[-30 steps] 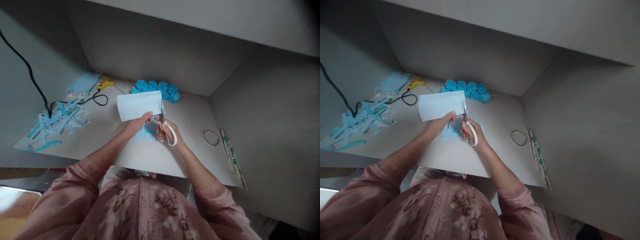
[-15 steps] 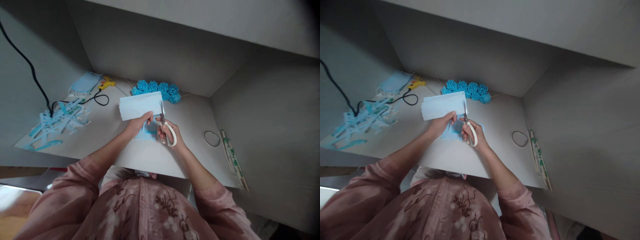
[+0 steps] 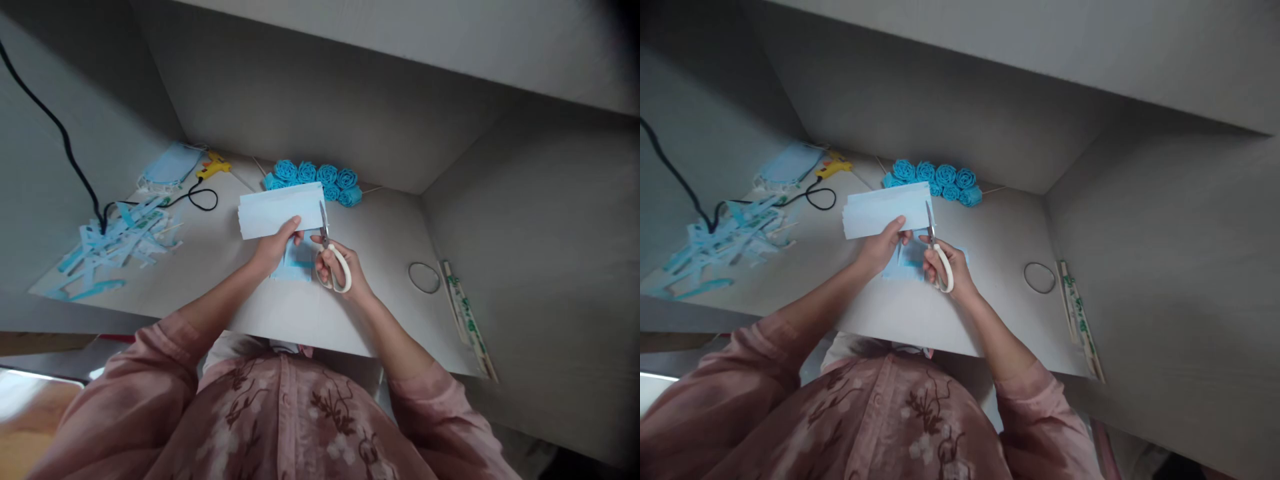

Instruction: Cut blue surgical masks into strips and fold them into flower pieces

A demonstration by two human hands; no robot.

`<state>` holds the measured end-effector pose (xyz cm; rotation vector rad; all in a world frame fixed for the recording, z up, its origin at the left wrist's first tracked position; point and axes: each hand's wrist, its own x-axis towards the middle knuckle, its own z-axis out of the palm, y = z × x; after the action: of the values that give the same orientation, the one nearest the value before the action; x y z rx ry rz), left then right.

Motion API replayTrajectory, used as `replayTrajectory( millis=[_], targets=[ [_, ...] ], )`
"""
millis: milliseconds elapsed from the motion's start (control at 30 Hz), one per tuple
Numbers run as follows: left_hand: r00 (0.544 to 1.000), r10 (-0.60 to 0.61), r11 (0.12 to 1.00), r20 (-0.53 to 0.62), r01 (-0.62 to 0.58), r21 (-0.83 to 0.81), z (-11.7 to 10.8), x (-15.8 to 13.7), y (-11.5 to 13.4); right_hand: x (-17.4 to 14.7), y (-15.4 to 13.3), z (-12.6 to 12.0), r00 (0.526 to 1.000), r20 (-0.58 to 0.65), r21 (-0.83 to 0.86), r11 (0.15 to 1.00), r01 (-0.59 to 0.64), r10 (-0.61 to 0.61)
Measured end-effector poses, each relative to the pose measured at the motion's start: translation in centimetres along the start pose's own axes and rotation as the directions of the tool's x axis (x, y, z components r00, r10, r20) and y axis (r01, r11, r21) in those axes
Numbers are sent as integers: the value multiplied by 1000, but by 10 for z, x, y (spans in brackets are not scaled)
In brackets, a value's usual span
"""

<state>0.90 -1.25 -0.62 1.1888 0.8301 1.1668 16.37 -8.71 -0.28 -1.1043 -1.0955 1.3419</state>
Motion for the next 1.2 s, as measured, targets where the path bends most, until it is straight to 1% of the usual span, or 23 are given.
replayTrajectory(
  millis=[100, 233, 433, 533, 667, 867, 933, 1000, 1100, 1200],
  targets=[
    [999, 53, 998, -11, -53, -38, -1, 1, -2, 0, 0, -2, 999, 42, -4, 1000, 6, -5],
    [1000, 10, 999, -17, -11, -46, 0, -2, -2, 1, -1, -4, 995, 91, -15, 999, 37, -36],
    [1000, 9, 1000, -4, -8, 5, 4, -6, -1, 2, -2, -4, 997, 70, -29, 998, 47, -45],
    [1000, 0, 999, -5, 0, 44, 3, -7, 0, 2, -3, -4, 998, 62, -31, 999, 30, -28],
    [1000, 25, 996, -8, -24, 89, 0, -6, 0, 2, -3, -3, 998, 61, -35, 999, 17, -15],
    [998, 55, 992, -6, -54, 110, -2, -5, -2, 2, -2, -3, 997, 76, -28, 1000, 7, -5],
    [998, 55, 992, 16, -56, 114, 0, -6, 0, 3, -3, -4, 997, 70, -32, 999, 16, -13],
    [997, 49, 992, 62, -56, 116, 2, -8, 3, 3, -4, -5, 998, 56, -35, 999, 30, -28],
    [990, 78, 991, 120, -90, 98, 5, -10, 6, 4, -5, -6, 998, 38, -44, 998, 46, -45],
    [991, 102, 994, 91, -105, 30, 6, -9, 6, 4, -5, -7, 998, 32, -50, 998, 49, -47]
  ],
)
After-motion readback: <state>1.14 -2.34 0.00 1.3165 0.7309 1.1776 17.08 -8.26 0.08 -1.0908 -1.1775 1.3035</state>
